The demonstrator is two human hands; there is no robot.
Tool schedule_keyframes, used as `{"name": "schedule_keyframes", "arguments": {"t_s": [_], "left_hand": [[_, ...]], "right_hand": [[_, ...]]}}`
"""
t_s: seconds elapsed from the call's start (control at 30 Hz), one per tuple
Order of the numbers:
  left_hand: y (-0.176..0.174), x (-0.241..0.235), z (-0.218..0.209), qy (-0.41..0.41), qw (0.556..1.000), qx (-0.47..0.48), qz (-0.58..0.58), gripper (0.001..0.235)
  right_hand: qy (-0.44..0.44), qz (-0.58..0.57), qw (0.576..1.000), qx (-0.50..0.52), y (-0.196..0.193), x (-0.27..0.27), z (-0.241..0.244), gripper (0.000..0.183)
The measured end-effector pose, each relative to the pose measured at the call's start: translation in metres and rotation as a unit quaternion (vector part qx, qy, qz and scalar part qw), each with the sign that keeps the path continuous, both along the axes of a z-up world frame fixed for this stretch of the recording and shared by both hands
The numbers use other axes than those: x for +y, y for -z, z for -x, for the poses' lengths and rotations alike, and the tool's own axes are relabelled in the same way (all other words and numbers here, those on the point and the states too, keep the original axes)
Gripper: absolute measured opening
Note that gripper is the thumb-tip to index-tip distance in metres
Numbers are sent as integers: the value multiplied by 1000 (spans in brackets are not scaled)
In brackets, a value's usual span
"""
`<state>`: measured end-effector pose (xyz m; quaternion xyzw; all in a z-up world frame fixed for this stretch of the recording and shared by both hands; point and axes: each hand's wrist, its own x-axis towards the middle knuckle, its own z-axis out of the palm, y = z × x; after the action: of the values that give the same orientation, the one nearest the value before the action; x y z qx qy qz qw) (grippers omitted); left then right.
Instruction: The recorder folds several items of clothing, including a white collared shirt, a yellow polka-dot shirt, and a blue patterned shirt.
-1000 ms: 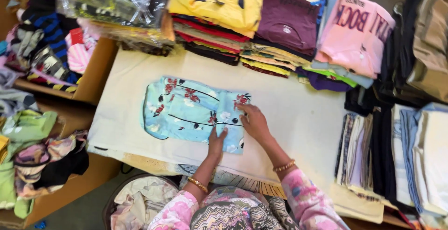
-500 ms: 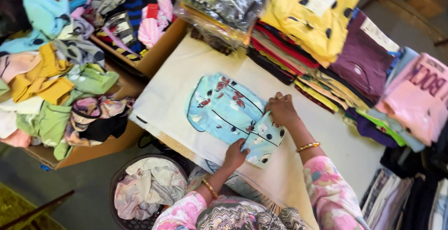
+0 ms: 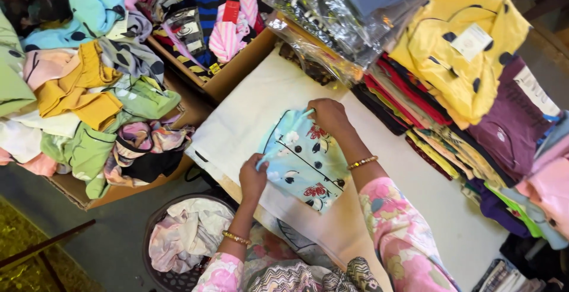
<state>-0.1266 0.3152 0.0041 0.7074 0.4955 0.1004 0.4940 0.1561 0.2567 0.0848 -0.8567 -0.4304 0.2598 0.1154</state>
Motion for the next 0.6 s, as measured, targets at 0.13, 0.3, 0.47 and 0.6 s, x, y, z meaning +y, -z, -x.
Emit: {"name": "schedule_keyframes", "arguments": {"t_s": [0.13,0.3,0.47,0.6], "left_hand": [[29,5,-3,30,992,-2,-123,16],[1,2,-11,-54,998,-18,-16,21],[-11,5,-18,37,998,51,21,29],[-61,-1,-25,111,992,-7,62,28]], "right_hand": [[-52,-37,996,-57,54,15,-6,18],[65,30,993,94,42,15,-5,19],[77,-17,990,114,5,-26,-10,20],[85,-171,978,84,-38,-133,-10,21]]}}
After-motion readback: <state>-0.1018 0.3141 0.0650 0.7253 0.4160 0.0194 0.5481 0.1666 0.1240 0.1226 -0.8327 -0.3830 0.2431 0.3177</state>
